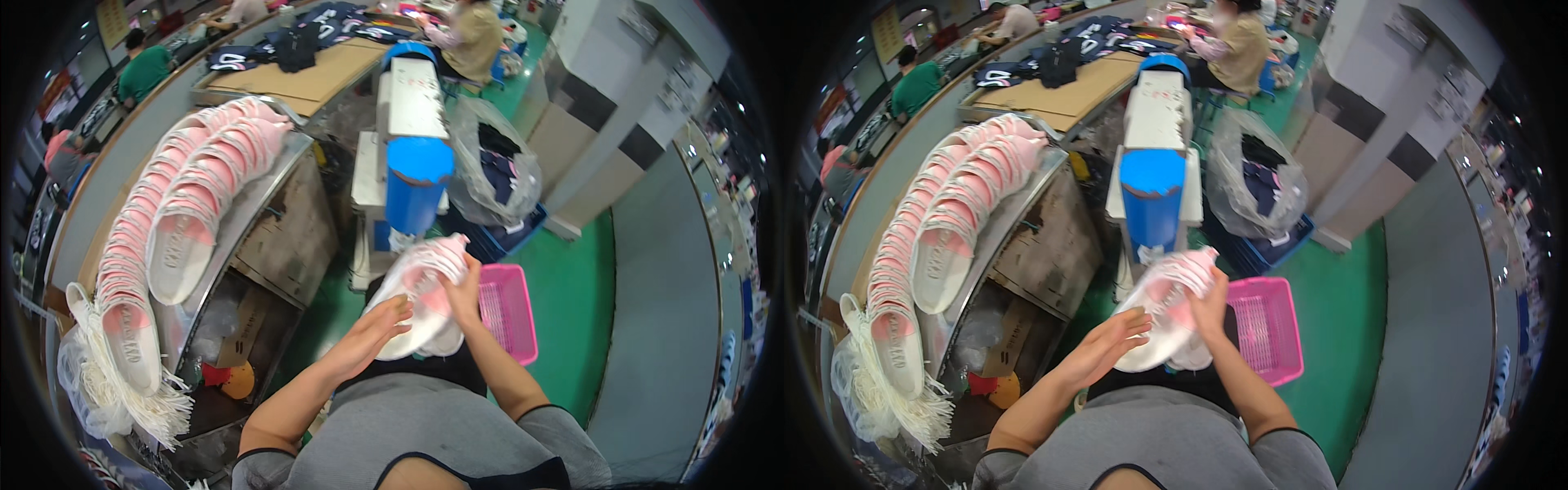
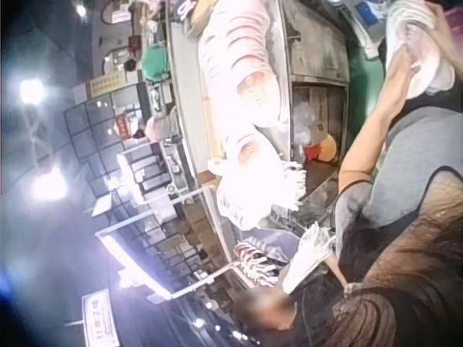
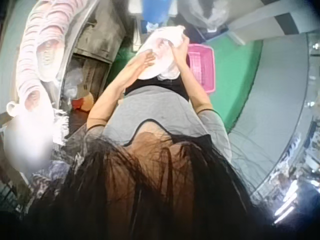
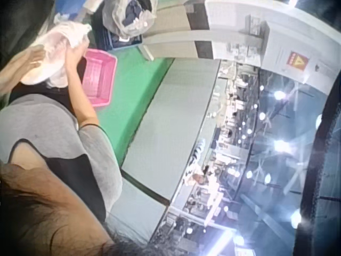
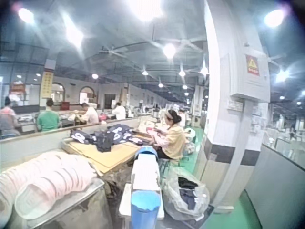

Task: The person picks up a stack of shoe components and places them in a basket, then handles individual pink and white shoes, using a mounting machine to shape or secure the material.

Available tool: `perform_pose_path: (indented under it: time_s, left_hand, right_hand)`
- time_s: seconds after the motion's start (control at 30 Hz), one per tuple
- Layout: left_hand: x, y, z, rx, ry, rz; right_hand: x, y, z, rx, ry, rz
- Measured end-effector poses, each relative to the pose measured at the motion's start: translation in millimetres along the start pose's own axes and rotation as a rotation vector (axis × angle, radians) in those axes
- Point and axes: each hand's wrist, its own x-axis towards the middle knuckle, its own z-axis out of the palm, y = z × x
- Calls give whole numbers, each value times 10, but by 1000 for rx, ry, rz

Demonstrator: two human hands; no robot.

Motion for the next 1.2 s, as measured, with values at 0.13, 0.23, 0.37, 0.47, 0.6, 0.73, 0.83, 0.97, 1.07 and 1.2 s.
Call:
perform_pose_path:
  time_s: [0.13,0.23,0.37,0.47,0.6,0.73,0.83,0.97,1.07,1.2]
  left_hand:
    - [781,-462,80,-116,244,-26]
    - [700,-354,109,-333,235,-152]
    - [574,-440,-48,-1,230,-21]
    - [456,-311,-286,171,247,-54]
    - [437,-41,-700,52,343,-59]
    - [759,94,-838,331,421,0]
    - [1010,175,-637,412,323,-2]
    - [1291,87,-549,546,251,-43]
    - [1432,-61,-634,417,287,3]
    - [1632,-168,-818,242,379,-51]
  right_hand:
    - [-432,-590,-87,-29,-146,-198]
    - [-313,-538,-420,456,-414,224]
    - [-122,-526,-349,137,-506,280]
    - [-78,-105,-49,773,-359,414]
    - [179,42,-173,685,-200,633]
    - [176,-568,23,206,-505,127]
    - [287,-634,194,-31,-504,130]
    - [438,-444,255,-19,-487,112]
    - [477,-182,370,131,-403,197]
    - [674,-21,455,318,-427,249]
